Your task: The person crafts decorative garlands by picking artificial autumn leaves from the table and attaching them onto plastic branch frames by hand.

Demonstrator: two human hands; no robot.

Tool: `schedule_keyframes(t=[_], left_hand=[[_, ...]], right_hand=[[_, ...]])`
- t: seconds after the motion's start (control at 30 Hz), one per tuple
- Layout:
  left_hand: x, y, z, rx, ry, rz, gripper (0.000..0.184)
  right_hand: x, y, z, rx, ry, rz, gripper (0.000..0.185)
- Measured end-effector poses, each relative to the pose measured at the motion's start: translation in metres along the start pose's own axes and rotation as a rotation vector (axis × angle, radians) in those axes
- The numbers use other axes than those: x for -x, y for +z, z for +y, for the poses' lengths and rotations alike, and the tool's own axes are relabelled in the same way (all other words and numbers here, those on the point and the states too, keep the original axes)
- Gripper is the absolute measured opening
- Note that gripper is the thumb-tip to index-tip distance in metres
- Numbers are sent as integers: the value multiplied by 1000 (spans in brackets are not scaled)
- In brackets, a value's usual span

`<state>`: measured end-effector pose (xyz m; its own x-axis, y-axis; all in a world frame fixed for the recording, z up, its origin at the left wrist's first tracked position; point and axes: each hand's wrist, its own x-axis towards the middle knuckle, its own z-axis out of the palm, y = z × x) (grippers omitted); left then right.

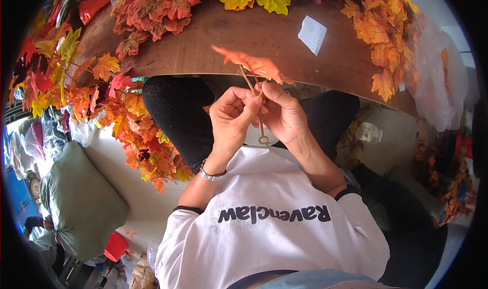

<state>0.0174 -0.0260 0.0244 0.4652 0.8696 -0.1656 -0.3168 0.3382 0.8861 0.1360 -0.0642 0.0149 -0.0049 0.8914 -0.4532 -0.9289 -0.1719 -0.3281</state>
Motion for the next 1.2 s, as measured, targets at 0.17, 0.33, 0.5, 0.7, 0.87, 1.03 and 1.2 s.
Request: schedule_keyframes(t=[0.17,0.33,0.5,0.7,0.87,1.03,1.2], left_hand=[[-1,1,0,37,0,23,7],[-1,1,2,23,1,38,6],[0,-1,-2,31,3,37,6],[1,-1,-2,59,9,8,7],[2,2,-8,183,69,43,8],[0,5,-8,259,72,43,19],[0,2,-8,317,74,5,22]], right_hand=[[-2,-2,2,6,12,-42,18],[-2,2,3,-26,15,9,16],[-1,4,3,-17,21,0,16],[0,2,2,22,13,-59,17],[0,2,2,109,-67,-65,20],[3,7,3,80,-139,-111,15],[5,5,8,84,-200,-143,15]])
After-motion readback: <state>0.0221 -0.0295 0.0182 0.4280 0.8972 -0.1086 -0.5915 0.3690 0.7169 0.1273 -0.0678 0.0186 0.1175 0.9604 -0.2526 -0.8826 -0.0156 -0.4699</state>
